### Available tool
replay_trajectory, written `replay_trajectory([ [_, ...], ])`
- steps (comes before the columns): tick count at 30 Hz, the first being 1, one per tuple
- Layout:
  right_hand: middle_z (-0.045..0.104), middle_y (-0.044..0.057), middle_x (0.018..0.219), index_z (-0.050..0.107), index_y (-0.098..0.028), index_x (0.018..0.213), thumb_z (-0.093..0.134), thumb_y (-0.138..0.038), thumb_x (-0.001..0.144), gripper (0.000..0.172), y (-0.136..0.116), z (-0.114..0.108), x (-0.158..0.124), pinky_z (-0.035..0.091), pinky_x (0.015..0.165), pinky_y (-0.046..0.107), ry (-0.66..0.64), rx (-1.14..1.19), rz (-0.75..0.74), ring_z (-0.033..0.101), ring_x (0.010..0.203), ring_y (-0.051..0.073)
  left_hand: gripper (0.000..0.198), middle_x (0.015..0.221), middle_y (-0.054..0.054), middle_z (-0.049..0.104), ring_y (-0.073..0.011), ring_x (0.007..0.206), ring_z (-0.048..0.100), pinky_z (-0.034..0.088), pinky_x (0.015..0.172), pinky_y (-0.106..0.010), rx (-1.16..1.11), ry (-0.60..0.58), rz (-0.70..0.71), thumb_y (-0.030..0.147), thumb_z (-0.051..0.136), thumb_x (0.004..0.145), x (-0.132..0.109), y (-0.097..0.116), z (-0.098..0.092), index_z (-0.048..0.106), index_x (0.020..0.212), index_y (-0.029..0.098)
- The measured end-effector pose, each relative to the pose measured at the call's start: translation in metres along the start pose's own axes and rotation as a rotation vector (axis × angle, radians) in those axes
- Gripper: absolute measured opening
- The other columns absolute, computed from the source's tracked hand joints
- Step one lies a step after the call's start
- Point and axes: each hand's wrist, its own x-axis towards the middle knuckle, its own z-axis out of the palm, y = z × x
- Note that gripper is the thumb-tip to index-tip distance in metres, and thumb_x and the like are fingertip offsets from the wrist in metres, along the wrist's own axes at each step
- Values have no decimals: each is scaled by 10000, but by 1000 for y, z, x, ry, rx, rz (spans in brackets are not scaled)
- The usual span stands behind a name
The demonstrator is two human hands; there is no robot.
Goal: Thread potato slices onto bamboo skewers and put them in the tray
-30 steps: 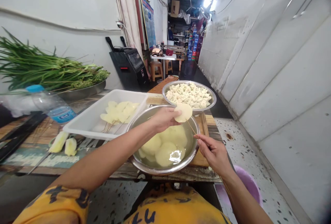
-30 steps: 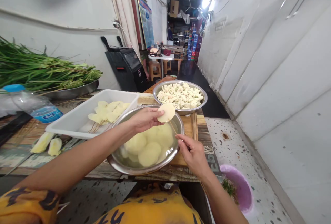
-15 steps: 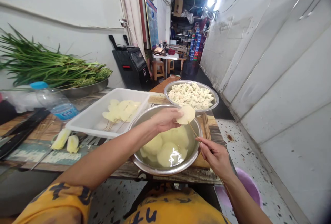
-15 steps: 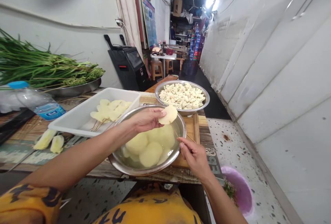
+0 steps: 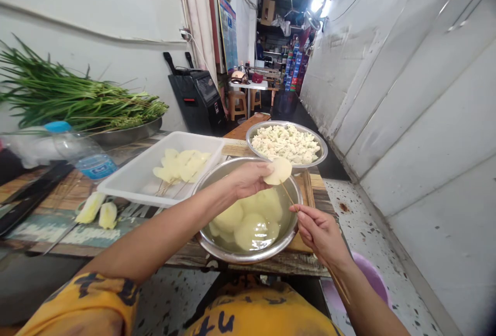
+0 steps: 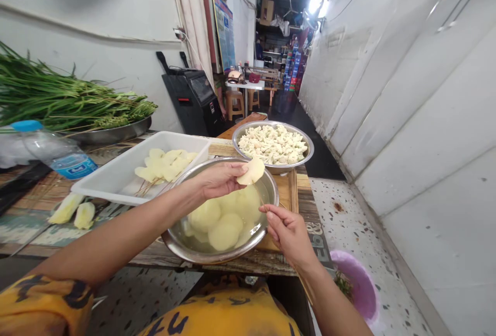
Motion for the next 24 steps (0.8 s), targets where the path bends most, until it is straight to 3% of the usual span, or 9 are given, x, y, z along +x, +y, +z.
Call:
replay_trajectory([
  [2, 315, -101, 432, 675, -115, 1057, 568, -394, 847, 365, -3, 4, 0, 171, 303, 162, -11, 49, 54, 208, 316, 33, 166, 776, -107, 659, -111, 622, 594, 479, 568, -207, -17, -20, 15, 24, 501, 817, 0, 2, 0, 663, 832, 52],
  [4, 468, -47, 470, 702, -146, 1014, 583, -371, 835, 311, -5, 7, -1, 300, 327, 181, 90, -82, -77, 367, 348, 65, 178, 781, -111, 659, -116, 627, 598, 479, 562, -207, -22, -28, 13, 23, 488, 823, -1, 3, -1, 661, 853, 50],
  [6, 663, 43, 669, 732, -193, 957, 605, -339, 816, 240, -5, 7, -1, 482, 506, 254, 219, -281, -291, 591, 567, 151, 180, 779, -111, 661, -120, 640, 602, 479, 570, -206, -24, -34, 13, 25, 489, 822, -1, 4, -1, 662, 858, 56],
  [8, 712, 77, 837, 745, -211, 926, 614, -325, 802, 213, -6, 7, 0, 520, 663, 309, 256, -379, -393, 643, 756, 205, 173, 773, -109, 664, -117, 641, 598, 477, 576, -202, -25, -46, 23, 27, 498, 816, -1, 5, -1, 665, 846, 63],
  [10, 667, 47, 661, 739, -191, 936, 607, -345, 810, 239, -9, 7, 0, 492, 533, 267, 187, -294, -284, 606, 600, 165, 168, 774, -109, 668, -112, 634, 593, 472, 574, -197, -20, -64, 33, 26, 508, 808, -1, 5, -1, 668, 843, 67],
  [12, 469, -45, 450, 714, -157, 975, 597, -382, 823, 296, -11, 9, 1, 320, 351, 186, 78, -108, -67, 396, 373, 77, 165, 781, -108, 670, -109, 627, 591, 470, 569, -195, -7, -75, 38, 31, 515, 806, -1, 4, 0, 669, 853, 69],
  [14, 329, -92, 424, 692, -134, 989, 601, -407, 823, 332, -13, 10, 2, 180, 333, 158, 42, 33, 40, 241, 350, 37, 159, 782, -102, 668, -106, 623, 593, 467, 561, -194, 8, -63, 44, 39, 514, 810, -1, 4, 0, 665, 848, 73],
  [18, 355, -70, 472, 689, -124, 964, 620, -388, 821, 308, -10, 12, 5, 178, 374, 170, 115, 3, -65, 281, 414, 42, 141, 775, -96, 667, -111, 620, 597, 460, 549, -200, 20, -36, 48, 58, 520, 814, -2, 5, -1, 658, 813, 86],
  [24, 357, -76, 474, 673, -132, 963, 621, -376, 822, 286, -10, 14, 5, 176, 376, 167, 138, 1, -59, 280, 407, 37, 111, 836, -111, 677, -119, 660, 608, 469, 584, -215, 21, -57, 58, 72, 575, 785, -1, 7, -3, 671, 838, 90],
])
